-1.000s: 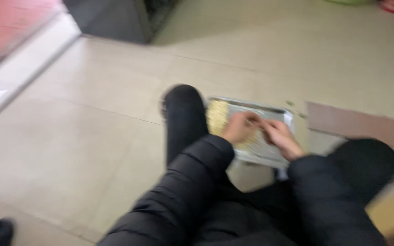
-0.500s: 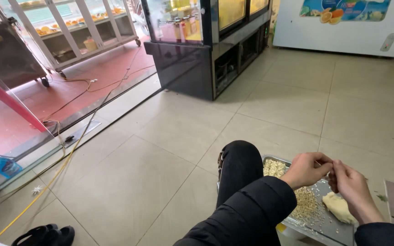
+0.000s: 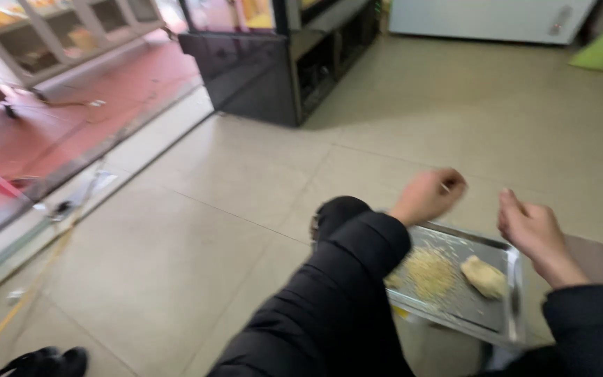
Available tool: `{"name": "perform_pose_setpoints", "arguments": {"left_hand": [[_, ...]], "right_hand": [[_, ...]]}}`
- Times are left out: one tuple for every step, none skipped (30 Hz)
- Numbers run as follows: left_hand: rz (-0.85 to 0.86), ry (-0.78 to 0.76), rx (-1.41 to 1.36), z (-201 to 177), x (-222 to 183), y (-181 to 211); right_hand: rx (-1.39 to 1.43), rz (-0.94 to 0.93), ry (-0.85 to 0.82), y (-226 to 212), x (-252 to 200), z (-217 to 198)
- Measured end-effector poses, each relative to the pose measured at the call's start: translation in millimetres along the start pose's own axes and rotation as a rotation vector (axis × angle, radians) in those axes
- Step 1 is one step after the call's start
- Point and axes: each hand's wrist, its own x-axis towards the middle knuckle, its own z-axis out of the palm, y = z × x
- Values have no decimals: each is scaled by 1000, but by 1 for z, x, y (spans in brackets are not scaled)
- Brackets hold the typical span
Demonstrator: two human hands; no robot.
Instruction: Preparing small dough pieces with seeds and then folding and cutting yellow paper strips
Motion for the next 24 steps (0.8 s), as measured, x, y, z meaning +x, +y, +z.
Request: {"name": "perform_pose_setpoints", "arguments": {"left_hand": [[-2,-19,-32,-5,1,2],[14,-5,-35,-11,4,3],[30,10,-39,-17,8,2],[28,-9,-65,-14,12,-2],[29,-80,-29,-11,16,-8],[27,-150,10,-13,19,-16],[22,-167,-12,-10,19,-13],[58,-221,69,-11,20,-11],[96,-274,149,-12,21,-9],[89,-289,136,-7,25,-14],[109,-333,196,-1,29,-18],[131,-376,256,2,33,-21],[126,-390,244,11,37,-31],[152,-413,298,20,45,-40],[178,-436,353,28,54,-48],[180,-439,347,34,58,-48],[198,-469,342,38,61,-47],[224,-494,340,44,69,-46],[233,-493,337,45,71,-46],[295,-449,358,47,74,-45],[357,-405,379,49,76,-43],[371,-402,371,40,83,-36],[378,-377,327,31,88,-30],[377,-355,285,21,88,-25]], "right_hand": [[-20,28,14,1,1,-3],[-146,-8,11,0,2,-5],[-272,-43,3,1,5,-7],[-287,-16,12,-4,-2,-9],[-288,-37,-16,-8,-7,-9],[-285,-58,-51,-16,-11,-5],[-297,-32,-48,-18,-12,-9],[-308,-71,-92,-22,-12,-10],[-319,-109,-137,-26,-11,-11],[-322,-88,-139,-18,-3,-12],[-343,-93,-141,-10,4,-13],[-364,-100,-143,-4,11,-14],[-367,-82,-145,2,15,-12],[-346,-72,-138,7,22,-12],[-325,-62,-130,11,29,-11],[-328,-56,-129,18,36,-8],[-285,-41,-134,24,43,-4],[-243,-32,-133,31,53,-2],[-247,-32,-125,25,56,1],[-174,-31,-132,20,59,2],[-101,-30,-138,16,63,3],[-108,-30,-125,15,66,0],[-13,8,-134,14,68,-2],[86,46,-151,16,67,-1]]}}
